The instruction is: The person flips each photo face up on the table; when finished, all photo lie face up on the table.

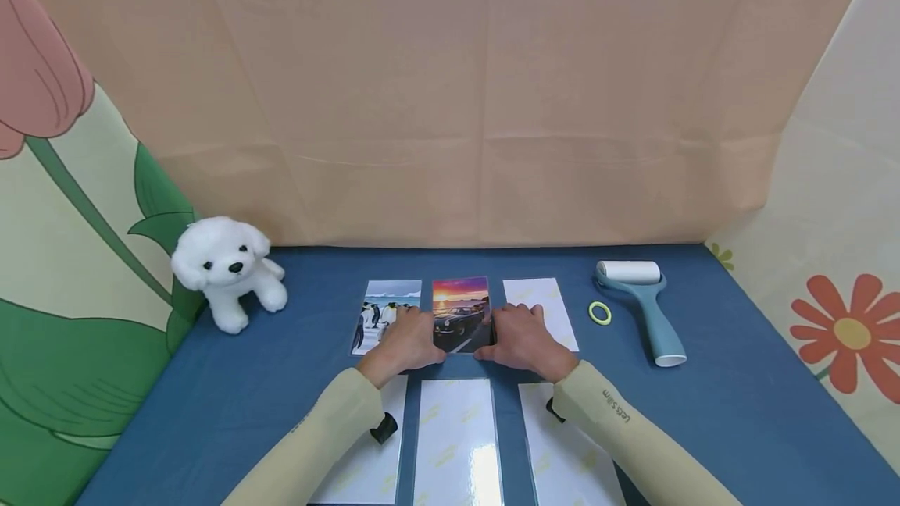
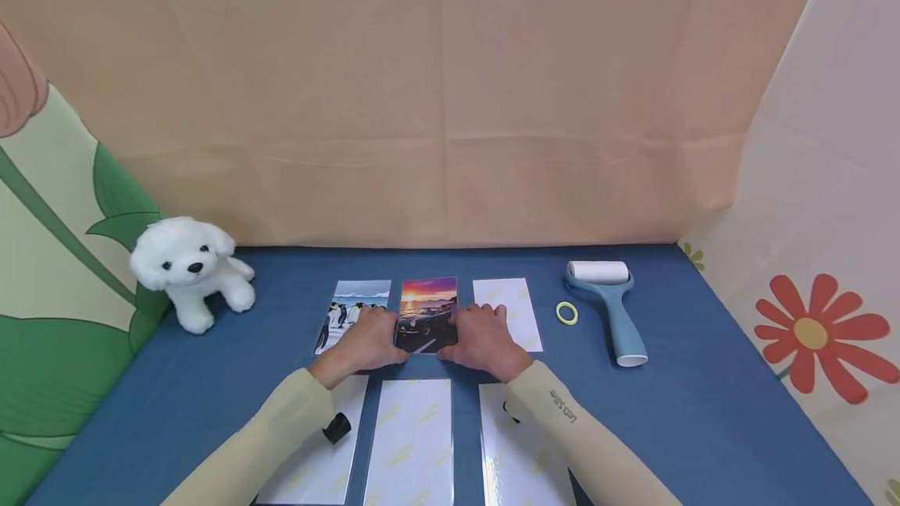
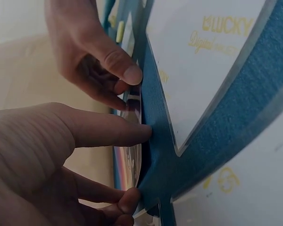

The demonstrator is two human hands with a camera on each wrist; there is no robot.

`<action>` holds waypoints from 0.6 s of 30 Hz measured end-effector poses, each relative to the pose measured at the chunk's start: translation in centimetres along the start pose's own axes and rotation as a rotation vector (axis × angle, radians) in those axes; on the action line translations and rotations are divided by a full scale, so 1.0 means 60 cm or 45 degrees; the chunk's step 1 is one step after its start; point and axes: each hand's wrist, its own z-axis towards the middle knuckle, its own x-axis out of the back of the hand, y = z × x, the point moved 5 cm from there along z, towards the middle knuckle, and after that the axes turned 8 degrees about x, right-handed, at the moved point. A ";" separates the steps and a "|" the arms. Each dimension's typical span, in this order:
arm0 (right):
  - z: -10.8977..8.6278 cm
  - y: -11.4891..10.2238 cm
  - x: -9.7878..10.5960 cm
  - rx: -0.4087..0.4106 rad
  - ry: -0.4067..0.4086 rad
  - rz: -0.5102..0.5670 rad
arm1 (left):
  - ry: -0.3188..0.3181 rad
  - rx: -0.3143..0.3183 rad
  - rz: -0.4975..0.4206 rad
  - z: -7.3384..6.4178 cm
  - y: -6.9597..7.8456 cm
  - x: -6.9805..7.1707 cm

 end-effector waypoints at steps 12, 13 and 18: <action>0.000 -0.006 0.008 0.010 -0.022 -0.004 | -0.020 -0.011 -0.011 -0.002 0.001 0.002; 0.000 -0.005 0.008 0.010 -0.023 0.004 | -0.024 -0.006 -0.016 -0.003 0.001 0.002; -0.003 -0.002 0.006 0.003 -0.018 0.062 | -0.025 -0.002 -0.064 -0.011 0.003 0.003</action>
